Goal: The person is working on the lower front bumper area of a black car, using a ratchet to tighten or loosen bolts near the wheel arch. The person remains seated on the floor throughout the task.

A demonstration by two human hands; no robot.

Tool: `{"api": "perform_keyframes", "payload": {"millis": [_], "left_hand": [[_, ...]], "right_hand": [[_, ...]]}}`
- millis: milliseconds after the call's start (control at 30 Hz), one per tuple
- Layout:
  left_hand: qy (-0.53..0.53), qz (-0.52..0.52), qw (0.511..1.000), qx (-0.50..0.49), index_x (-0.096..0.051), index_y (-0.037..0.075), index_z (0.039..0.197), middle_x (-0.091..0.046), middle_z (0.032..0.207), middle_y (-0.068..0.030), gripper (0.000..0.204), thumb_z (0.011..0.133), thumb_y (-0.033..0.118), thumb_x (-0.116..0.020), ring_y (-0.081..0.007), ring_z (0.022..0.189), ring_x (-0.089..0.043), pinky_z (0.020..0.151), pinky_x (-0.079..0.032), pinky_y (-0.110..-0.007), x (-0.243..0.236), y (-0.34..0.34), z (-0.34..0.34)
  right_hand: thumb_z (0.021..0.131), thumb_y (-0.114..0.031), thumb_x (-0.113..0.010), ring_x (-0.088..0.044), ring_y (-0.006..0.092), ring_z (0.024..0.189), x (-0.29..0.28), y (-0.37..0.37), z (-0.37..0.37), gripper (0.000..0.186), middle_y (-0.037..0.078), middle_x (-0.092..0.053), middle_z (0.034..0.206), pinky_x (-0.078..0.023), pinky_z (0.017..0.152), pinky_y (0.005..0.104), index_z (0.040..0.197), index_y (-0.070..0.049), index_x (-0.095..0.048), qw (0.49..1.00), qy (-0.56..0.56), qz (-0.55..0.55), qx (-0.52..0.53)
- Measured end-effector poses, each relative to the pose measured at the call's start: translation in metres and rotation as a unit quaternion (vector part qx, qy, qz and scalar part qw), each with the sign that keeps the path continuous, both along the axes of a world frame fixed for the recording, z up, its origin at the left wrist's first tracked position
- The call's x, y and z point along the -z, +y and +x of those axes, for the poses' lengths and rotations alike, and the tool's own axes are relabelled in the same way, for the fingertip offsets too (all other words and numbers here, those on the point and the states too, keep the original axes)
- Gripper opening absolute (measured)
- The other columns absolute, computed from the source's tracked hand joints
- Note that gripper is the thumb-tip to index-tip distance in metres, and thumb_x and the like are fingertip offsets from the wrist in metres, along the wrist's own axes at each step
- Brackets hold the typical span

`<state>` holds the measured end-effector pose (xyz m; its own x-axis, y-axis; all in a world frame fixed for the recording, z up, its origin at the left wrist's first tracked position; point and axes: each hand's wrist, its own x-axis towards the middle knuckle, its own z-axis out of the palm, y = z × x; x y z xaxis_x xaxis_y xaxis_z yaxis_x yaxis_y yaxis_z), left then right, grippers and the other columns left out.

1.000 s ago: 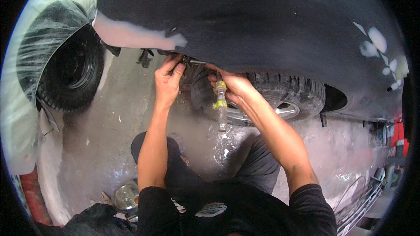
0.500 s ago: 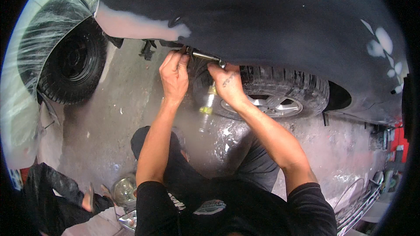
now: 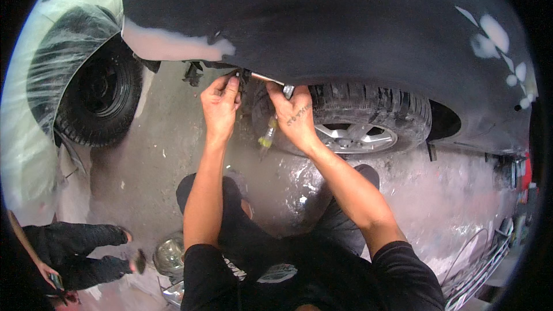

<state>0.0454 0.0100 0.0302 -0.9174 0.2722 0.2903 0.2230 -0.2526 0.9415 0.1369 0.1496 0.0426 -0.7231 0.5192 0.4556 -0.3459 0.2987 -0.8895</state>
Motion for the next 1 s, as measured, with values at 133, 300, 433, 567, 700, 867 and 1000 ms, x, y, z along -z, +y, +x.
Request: {"api": "perform_keyframes", "payload": {"millis": [133,300,433,567,700,867,1000], "left_hand": [[0.046,-0.015,0.999,-0.005,-0.065,-0.009,0.120,-0.067,0.094,-0.0049,0.033,0.098,0.016,-0.067,-0.0096,0.079,-0.059,0.071,-0.046,-0.024,0.007,-0.004,-0.009],[0.020,0.063,0.997,0.035,-0.062,-0.009,0.126,-0.067,0.122,-0.0137,0.040,0.095,0.015,-0.070,-0.0188,0.111,-0.061,0.102,-0.044,-0.031,0.016,0.000,-0.015],[0.039,0.069,0.995,0.054,-0.062,-0.009,0.126,-0.068,0.118,-0.0129,0.041,0.094,0.014,-0.071,-0.0185,0.107,-0.062,0.100,-0.045,-0.032,0.018,-0.003,-0.021],[0.045,0.055,0.996,0.055,-0.063,-0.009,0.124,-0.068,0.118,-0.0126,0.040,0.092,0.012,-0.073,-0.0186,0.107,-0.062,0.099,-0.046,-0.032,0.021,-0.005,-0.028],[0.067,0.021,0.996,0.050,-0.065,-0.008,0.122,-0.068,0.118,-0.0108,0.037,0.091,0.011,-0.073,-0.0182,0.107,-0.062,0.097,-0.047,-0.030,0.021,-0.009,-0.030],[0.108,-0.021,0.993,0.031,-0.066,-0.006,0.121,-0.068,0.116,-0.0088,0.034,0.091,0.009,-0.073,-0.0173,0.106,-0.061,0.096,-0.046,-0.029,0.015,-0.012,-0.029],[0.123,-0.043,0.991,0.003,-0.067,-0.007,0.119,-0.067,0.116,-0.0096,0.032,0.091,0.007,-0.072,-0.0175,0.107,-0.061,0.095,-0.046,-0.029,0.011,-0.010,-0.026]], "right_hand": [[0.092,-0.016,-0.066,-0.060,0.0171,0.086,0.005,0.009,-0.002,0.026,0.010,-0.065,0.103,-0.048,0.076,0.0316,0.110,0.003,-0.062,0.991,-0.116,-0.051,-0.051],[0.093,-0.017,-0.068,-0.053,0.0109,0.069,-0.011,0.016,-0.006,0.025,0.006,-0.060,0.099,-0.044,0.059,0.0255,0.111,-0.002,-0.061,0.926,-0.149,-0.308,-0.160],[0.092,-0.018,-0.070,-0.052,0.0110,0.067,-0.027,0.019,-0.003,0.031,0.004,-0.057,0.097,-0.038,0.045,0.0248,0.116,-0.004,-0.058,0.898,-0.200,-0.351,-0.174],[0.093,-0.021,-0.069,-0.053,0.0106,0.065,-0.030,0.013,-0.003,0.032,0.004,-0.057,0.098,-0.036,0.039,0.0247,0.118,-0.004,-0.057,0.911,-0.209,-0.322,-0.148],[0.099,-0.023,-0.062,-0.051,0.0094,0.059,-0.026,0.014,-0.007,0.028,0.007,-0.059,0.095,-0.041,0.040,0.0245,0.119,-0.004,-0.055,0.866,-0.230,-0.399,-0.195],[0.107,-0.026,-0.047,-0.042,0.0053,0.048,-0.021,0.038,-0.010,0.031,0.016,-0.060,0.089,-0.038,0.038,0.0166,0.127,-0.002,-0.047,0.763,-0.235,-0.529,-0.287],[0.109,-0.029,-0.040,-0.038,0.0051,0.046,-0.017,0.043,-0.012,0.036,0.021,-0.060,0.090,-0.033,0.037,0.0153,0.132,-0.001,-0.041,0.763,-0.268,-0.494,-0.319]]}}
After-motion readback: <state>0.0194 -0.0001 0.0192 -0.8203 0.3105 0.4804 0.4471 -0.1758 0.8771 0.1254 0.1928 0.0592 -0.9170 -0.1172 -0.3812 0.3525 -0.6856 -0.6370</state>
